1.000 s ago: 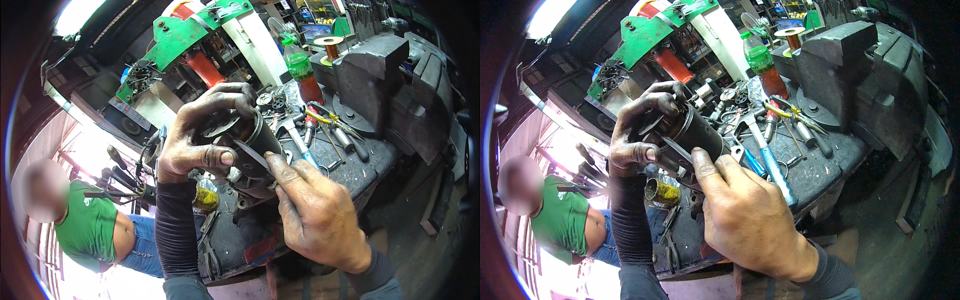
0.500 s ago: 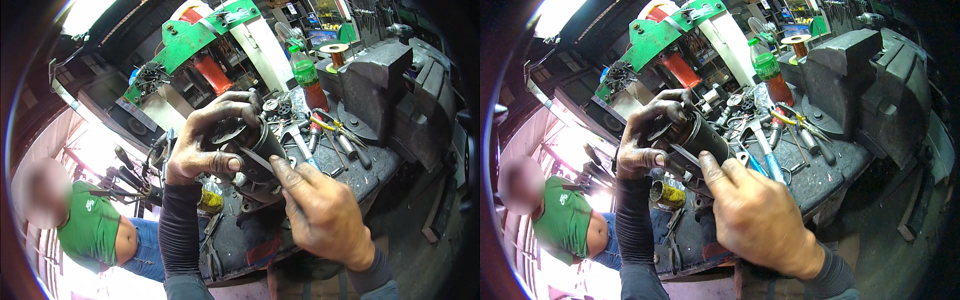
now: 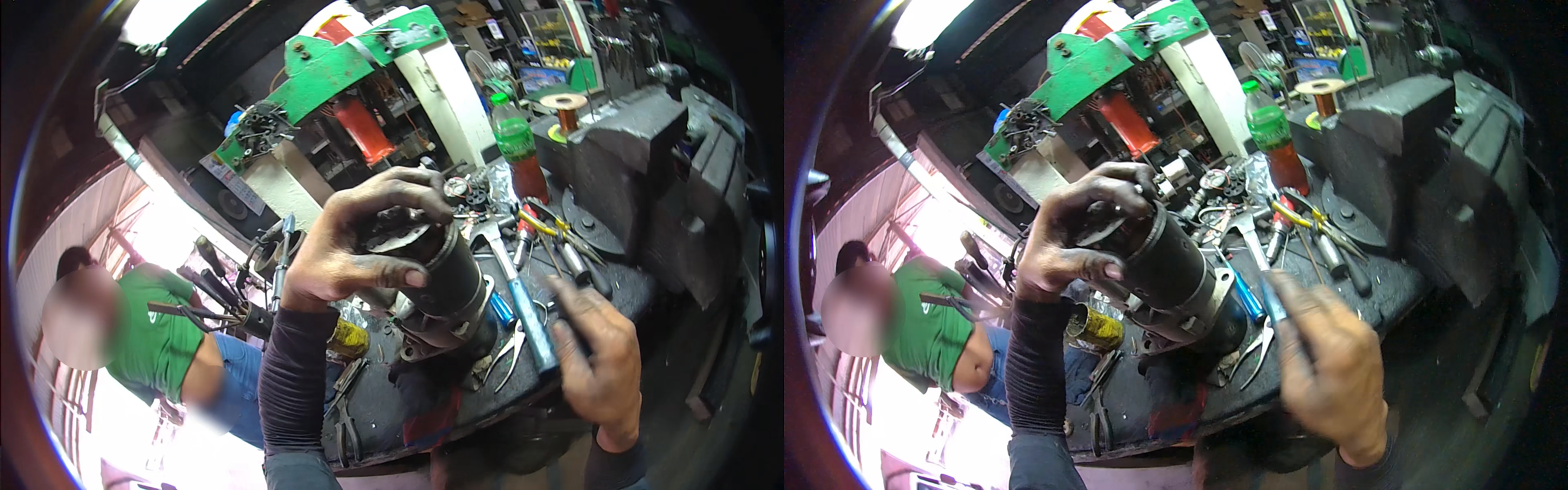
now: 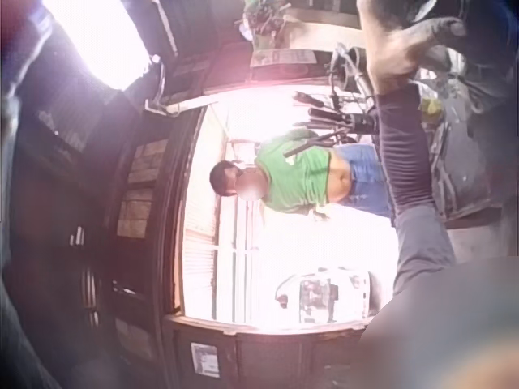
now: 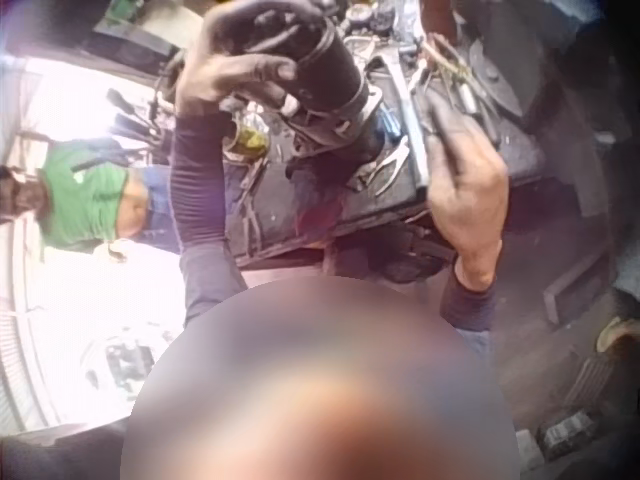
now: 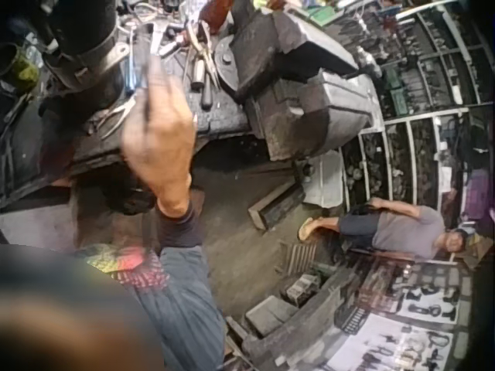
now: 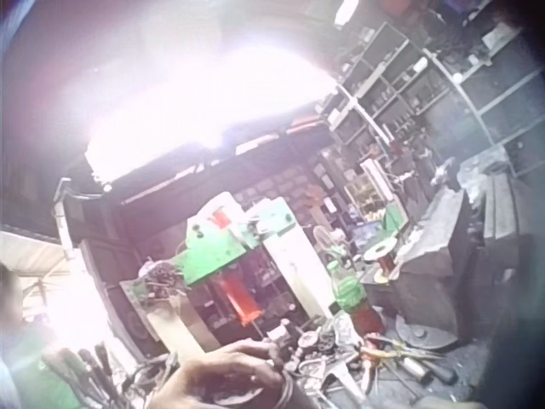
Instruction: The person cleans a mechanical component with a cloth, then uses pliers and a screwdriver to manipulate small parts. They attach a metal plate to the component and continue assembling it with various tools.
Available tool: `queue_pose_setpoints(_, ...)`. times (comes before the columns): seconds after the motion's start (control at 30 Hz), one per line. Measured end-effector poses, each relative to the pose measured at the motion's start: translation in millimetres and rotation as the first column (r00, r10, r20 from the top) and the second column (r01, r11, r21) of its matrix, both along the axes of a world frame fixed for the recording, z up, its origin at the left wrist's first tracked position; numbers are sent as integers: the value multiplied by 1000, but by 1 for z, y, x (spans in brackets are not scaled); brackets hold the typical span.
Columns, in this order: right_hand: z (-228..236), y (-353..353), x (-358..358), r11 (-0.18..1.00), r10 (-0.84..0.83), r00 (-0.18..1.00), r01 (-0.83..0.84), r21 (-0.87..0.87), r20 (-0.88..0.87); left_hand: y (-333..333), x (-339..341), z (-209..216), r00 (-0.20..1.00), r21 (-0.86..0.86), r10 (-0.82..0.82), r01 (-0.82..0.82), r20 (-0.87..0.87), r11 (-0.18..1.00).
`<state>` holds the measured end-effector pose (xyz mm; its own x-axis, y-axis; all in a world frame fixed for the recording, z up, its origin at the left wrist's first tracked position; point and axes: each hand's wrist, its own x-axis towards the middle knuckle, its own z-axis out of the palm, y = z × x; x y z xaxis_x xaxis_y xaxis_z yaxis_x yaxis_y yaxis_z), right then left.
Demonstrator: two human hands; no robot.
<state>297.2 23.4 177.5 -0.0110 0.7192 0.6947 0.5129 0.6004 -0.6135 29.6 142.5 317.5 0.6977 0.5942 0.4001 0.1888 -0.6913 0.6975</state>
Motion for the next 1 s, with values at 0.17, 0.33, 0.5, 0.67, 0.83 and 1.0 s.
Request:
queue_pose_setpoints(0.17,-61,58,11,944,-187,940,253,-212,285,-6,5,-5,984,-185,54,-23,168,983)
queue_pose_setpoints(0.33,-93,102,3,914,-135,859,300,-272,493,-1,3,-12,976,-146,75,-46,205,988)
queue_pose_setpoints(0.5,-60,118,-4,939,-194,838,309,-151,510,-16,-13,-23,975,-271,119,-64,190,960)
queue_pose_setpoints(0.67,42,84,-14,927,260,920,-323,-190,-294,-27,-17,-36,936,-258,236,-168,260,951)
queue_pose_setpoints(0.83,104,79,-42,872,449,891,-423,-248,61,-27,-16,-34,940,-121,312,-297,136,947)
queue_pose_setpoints(1.0,105,81,-53,893,416,909,-414,-178,-32,-25,-19,-33,958,-16,278,-277,72,961)
